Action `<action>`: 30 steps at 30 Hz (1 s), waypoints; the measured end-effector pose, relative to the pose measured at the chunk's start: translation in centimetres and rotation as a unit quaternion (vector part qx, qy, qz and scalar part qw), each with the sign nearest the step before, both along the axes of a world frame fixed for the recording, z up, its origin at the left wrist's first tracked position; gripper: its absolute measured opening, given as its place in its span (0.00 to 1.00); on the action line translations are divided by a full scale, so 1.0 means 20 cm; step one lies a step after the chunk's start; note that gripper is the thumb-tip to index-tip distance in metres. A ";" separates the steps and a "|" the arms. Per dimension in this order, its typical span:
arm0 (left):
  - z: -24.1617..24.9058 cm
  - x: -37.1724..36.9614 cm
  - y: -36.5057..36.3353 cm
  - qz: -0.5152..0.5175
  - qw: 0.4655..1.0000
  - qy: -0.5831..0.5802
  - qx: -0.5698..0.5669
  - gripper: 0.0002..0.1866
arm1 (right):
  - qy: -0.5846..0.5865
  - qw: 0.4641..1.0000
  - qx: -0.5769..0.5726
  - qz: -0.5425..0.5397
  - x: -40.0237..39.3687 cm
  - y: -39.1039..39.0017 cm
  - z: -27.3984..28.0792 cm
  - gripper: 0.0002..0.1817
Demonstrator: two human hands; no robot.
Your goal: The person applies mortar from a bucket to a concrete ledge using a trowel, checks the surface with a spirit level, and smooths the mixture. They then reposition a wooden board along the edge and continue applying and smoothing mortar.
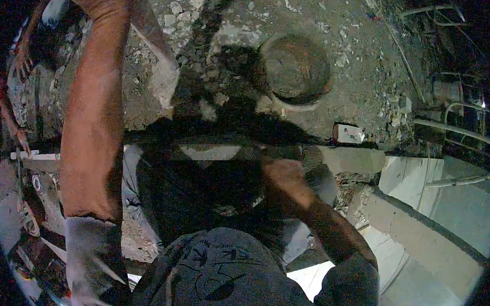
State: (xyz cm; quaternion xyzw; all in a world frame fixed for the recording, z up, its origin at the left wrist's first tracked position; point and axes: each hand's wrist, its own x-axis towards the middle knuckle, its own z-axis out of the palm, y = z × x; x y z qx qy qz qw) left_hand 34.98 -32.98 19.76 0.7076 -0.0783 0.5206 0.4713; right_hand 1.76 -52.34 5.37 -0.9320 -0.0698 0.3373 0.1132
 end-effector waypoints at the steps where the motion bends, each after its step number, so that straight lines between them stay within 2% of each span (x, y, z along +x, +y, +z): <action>1: 0.00 0.01 0.00 -0.003 1.000 0.012 -0.002 0.25 | 0.003 1.000 -0.002 0.002 0.00 -0.06 -0.02 0.14; 3: 0.00 0.00 -0.01 0.011 1.000 0.022 0.006 0.24 | -0.094 0.981 -0.155 0.067 -0.05 -0.19 -0.16 0.14; 4: 0.01 0.00 0.00 0.026 0.999 0.032 0.013 0.24 | -0.094 0.981 -0.154 0.068 -0.07 -0.27 -0.25 0.14; 5: 0.00 0.01 0.00 0.028 0.999 0.031 0.014 0.24 | -0.089 0.990 -0.099 0.050 -0.09 -0.36 -0.35 0.13; 8: -0.03 0.05 0.01 0.081 0.996 0.011 0.046 0.25 | -0.138 0.988 -0.026 0.061 0.04 -0.31 -0.35 0.09; 10: -0.03 0.04 0.01 0.048 0.998 -0.012 0.036 0.25 | 0.108 0.981 -0.162 0.016 0.12 -0.19 -0.36 0.09; 11: -0.03 0.04 0.01 0.048 0.998 -0.011 0.040 0.25 | 0.108 0.981 -0.159 0.017 0.15 -0.13 -0.37 0.09; 13: -0.01 0.02 0.01 0.040 0.998 0.045 0.019 0.25 | 0.161 0.971 -0.169 -0.052 0.19 -0.05 -0.38 0.10; 14: -0.01 0.03 0.00 0.038 0.998 0.047 0.021 0.25 | 0.163 0.971 -0.166 -0.054 0.17 -0.03 -0.41 0.10; 16: -0.02 0.03 0.00 0.086 0.995 0.014 0.048 0.24 | 0.025 0.998 -0.053 -0.004 0.12 -0.02 -0.49 0.10; 17: -0.02 0.04 0.01 0.085 0.995 0.014 0.049 0.24 | 0.025 0.998 -0.052 -0.004 0.15 0.03 -0.43 0.10; 19: -0.02 0.05 0.01 0.098 0.994 0.017 0.053 0.24 | 0.131 0.988 -0.077 0.016 0.26 0.16 -0.26 0.13; 20: -0.02 0.05 0.01 0.098 0.994 0.016 0.055 0.24 | 0.130 0.988 -0.075 0.016 0.25 0.18 -0.28 0.13; 22: -0.02 0.04 0.01 0.038 0.999 0.002 0.018 0.24 | 0.035 0.994 -0.057 0.086 0.21 0.23 -0.34 0.11; 23: -0.03 0.05 0.02 0.037 0.999 0.002 0.020 0.24 | 0.034 0.994 -0.055 0.085 0.23 0.25 -0.35 0.11; 25: -0.04 0.08 0.03 0.054 0.997 -0.033 0.048 0.23 | 0.129 0.989 -0.047 0.060 0.27 0.33 -0.38 0.13; 29: -0.03 0.06 0.02 0.067 0.996 -0.026 0.044 0.23 | 0.178 0.982 -0.039 0.047 0.34 0.44 -0.30 0.10; 30: -0.03 0.06 0.01 0.060 0.997 -0.030 0.038 0.23 | 0.159 0.983 -0.038 0.080 0.33 0.47 -0.31 0.10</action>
